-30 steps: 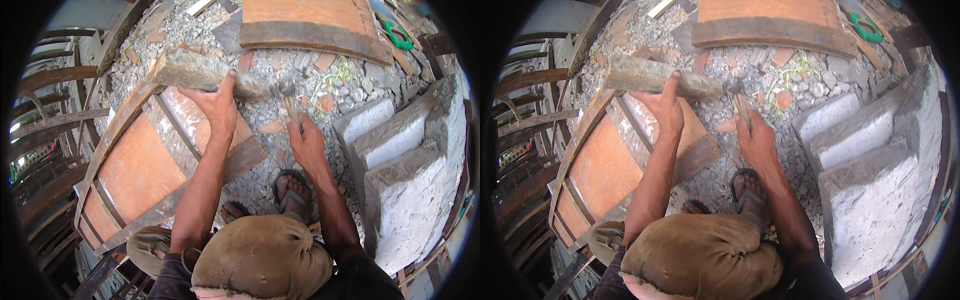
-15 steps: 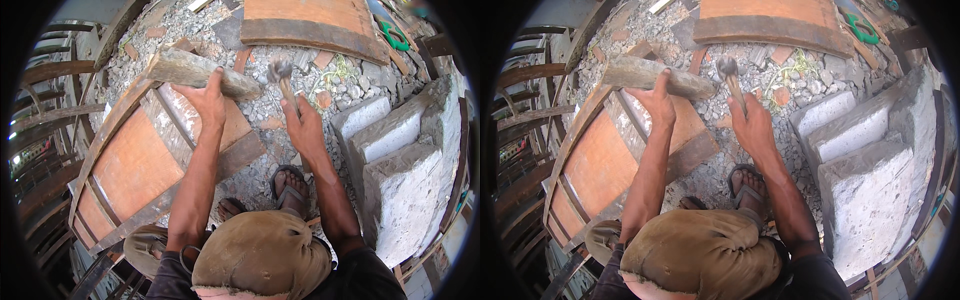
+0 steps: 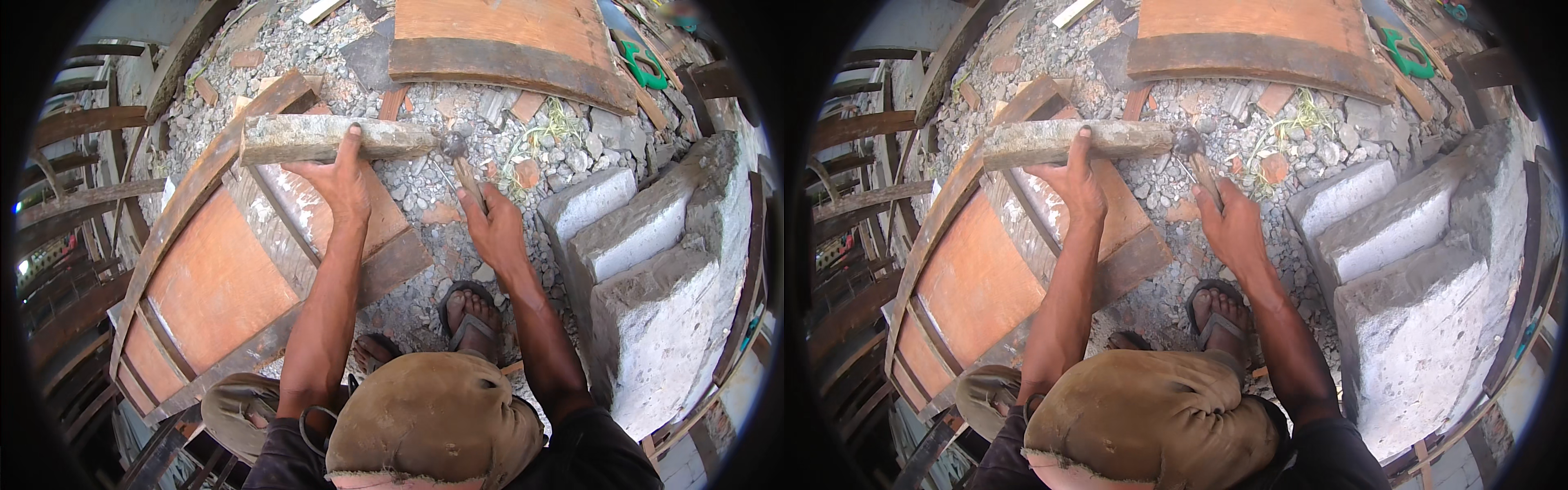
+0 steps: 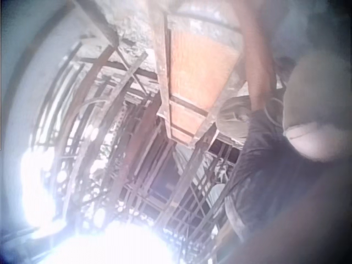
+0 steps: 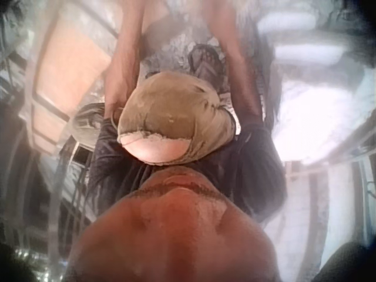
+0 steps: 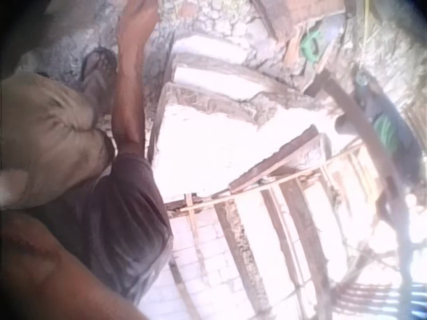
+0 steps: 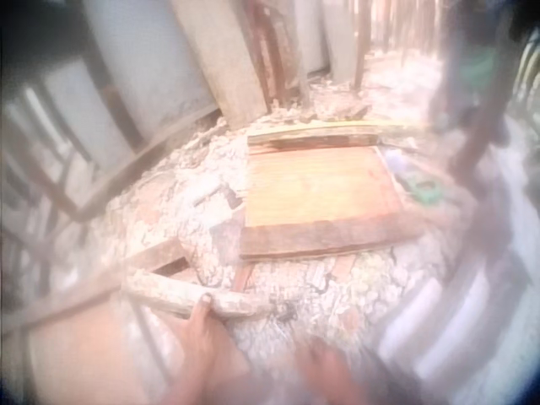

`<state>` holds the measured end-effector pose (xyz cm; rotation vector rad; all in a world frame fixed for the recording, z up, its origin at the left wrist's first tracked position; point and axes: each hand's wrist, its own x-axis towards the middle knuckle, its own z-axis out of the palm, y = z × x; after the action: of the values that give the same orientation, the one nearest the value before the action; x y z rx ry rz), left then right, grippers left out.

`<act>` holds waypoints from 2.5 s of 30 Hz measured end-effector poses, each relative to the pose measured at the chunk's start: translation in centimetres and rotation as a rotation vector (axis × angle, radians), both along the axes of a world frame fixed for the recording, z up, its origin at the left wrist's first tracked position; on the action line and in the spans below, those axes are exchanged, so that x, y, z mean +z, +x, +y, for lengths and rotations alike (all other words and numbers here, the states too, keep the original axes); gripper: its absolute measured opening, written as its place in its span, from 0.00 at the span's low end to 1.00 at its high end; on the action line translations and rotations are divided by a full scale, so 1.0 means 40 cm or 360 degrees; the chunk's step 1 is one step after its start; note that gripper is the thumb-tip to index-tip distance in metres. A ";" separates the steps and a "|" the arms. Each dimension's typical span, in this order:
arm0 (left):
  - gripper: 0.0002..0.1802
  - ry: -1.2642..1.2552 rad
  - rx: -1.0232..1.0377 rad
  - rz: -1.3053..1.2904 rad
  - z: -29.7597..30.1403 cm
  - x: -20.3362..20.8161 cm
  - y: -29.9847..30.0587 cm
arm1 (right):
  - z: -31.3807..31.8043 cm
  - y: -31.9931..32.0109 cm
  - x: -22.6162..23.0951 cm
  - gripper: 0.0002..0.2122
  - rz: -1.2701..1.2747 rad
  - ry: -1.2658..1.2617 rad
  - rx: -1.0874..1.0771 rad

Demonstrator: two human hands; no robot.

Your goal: The person uses a hammer to drive nails into a wooden board, aligning it against a larger wooden frame, then picks up and positions a large concrete or stone piece.

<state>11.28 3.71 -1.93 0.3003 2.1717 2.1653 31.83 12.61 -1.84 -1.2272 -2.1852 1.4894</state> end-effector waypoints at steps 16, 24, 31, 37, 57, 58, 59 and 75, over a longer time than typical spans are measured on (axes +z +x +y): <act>0.62 -0.0080 0.0112 -0.0074 -0.026 -0.027 -0.040 | 0.062 -0.128 0.127 0.14 0.0208 0.0105 -0.0020; 0.60 -0.0036 0.0019 -0.0090 -0.031 -0.017 -0.024 | 0.025 -0.071 0.016 0.11 0.0224 0.0222 0.0061; 0.60 0.0002 0.0074 -0.0191 -0.060 -0.022 -0.053 | 0.036 -0.153 0.200 0.14 0.0220 -0.0088 0.0032; 0.62 0.0102 -0.0055 -0.0152 -0.031 0.002 -0.032 | 0.001 -0.099 0.010 0.16 0.0020 0.0196 0.0248; 0.30 0.1340 0.0071 -0.0995 -0.142 0.150 -0.184 | 0.035 0.033 -0.053 0.19 -0.0039 -0.0377 -0.0353; 0.30 0.1382 0.0053 -0.1022 -0.143 0.157 -0.186 | 0.036 0.025 -0.050 0.19 -0.0041 -0.0345 -0.0317; 0.30 0.1426 0.0035 -0.1050 -0.145 0.163 -0.187 | 0.038 0.016 -0.043 0.19 -0.0043 -0.0311 -0.0281; 0.32 0.1482 -0.0048 -0.1454 -0.080 0.241 -0.102 | 0.041 -0.157 0.345 0.23 0.1124 0.0159 0.0002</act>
<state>7.19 0.51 7.70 -0.5287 0.6433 2.4114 25.54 14.27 11.96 -0.5367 -1.7440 1.4884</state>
